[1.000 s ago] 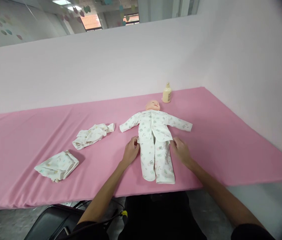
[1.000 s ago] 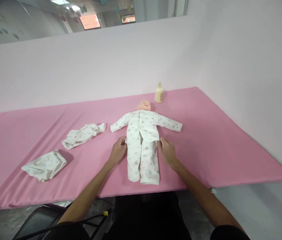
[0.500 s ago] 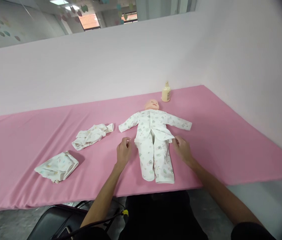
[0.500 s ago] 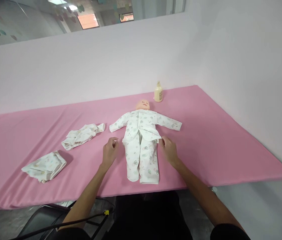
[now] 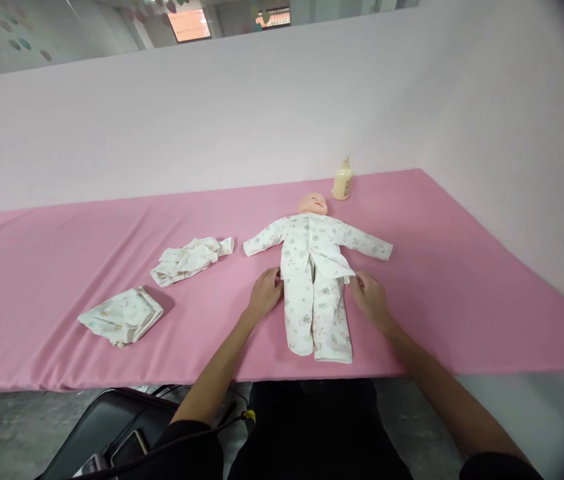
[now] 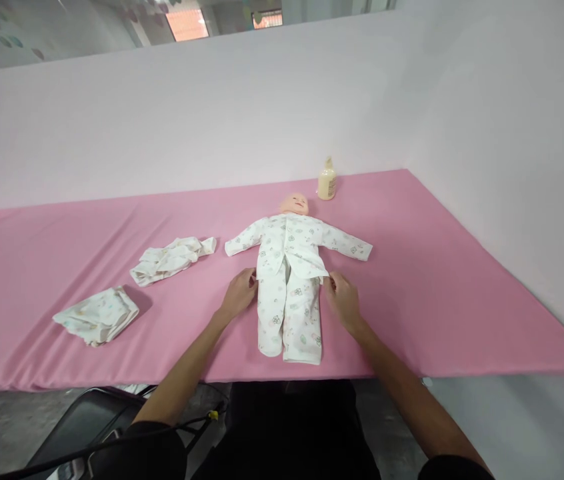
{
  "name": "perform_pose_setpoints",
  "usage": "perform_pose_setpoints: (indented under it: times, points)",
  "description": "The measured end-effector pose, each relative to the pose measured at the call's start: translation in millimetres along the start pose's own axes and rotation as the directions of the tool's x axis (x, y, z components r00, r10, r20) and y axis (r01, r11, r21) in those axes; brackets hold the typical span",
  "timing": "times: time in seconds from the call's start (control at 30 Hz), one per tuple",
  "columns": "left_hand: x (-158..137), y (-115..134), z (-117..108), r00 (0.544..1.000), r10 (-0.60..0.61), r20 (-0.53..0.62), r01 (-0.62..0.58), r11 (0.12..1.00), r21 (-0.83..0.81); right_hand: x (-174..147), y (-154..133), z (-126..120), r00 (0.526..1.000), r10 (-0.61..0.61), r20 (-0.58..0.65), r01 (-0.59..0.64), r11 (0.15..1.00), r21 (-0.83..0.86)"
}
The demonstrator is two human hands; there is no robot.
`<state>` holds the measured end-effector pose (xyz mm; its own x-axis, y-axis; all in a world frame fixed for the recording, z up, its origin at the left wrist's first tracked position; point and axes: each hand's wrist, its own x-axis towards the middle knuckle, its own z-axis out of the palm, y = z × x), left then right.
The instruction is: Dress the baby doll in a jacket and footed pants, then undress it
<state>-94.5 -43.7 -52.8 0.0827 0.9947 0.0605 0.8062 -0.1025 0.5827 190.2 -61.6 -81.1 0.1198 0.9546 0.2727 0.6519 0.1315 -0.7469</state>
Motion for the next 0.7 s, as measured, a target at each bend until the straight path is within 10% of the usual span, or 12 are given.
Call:
perform_pose_setpoints:
  times: [0.17,0.7]
  points:
    - [11,-8,6,0.99,-0.034,-0.134,0.021,0.995,-0.095,-1,1,-1,0.998,0.042,0.052,-0.042,0.999,-0.004]
    - [17,-6,14,0.99,-0.117,-0.081,0.121,0.991,0.052,-2,3,-1,0.997,0.048,0.065,-0.048,0.999,-0.011]
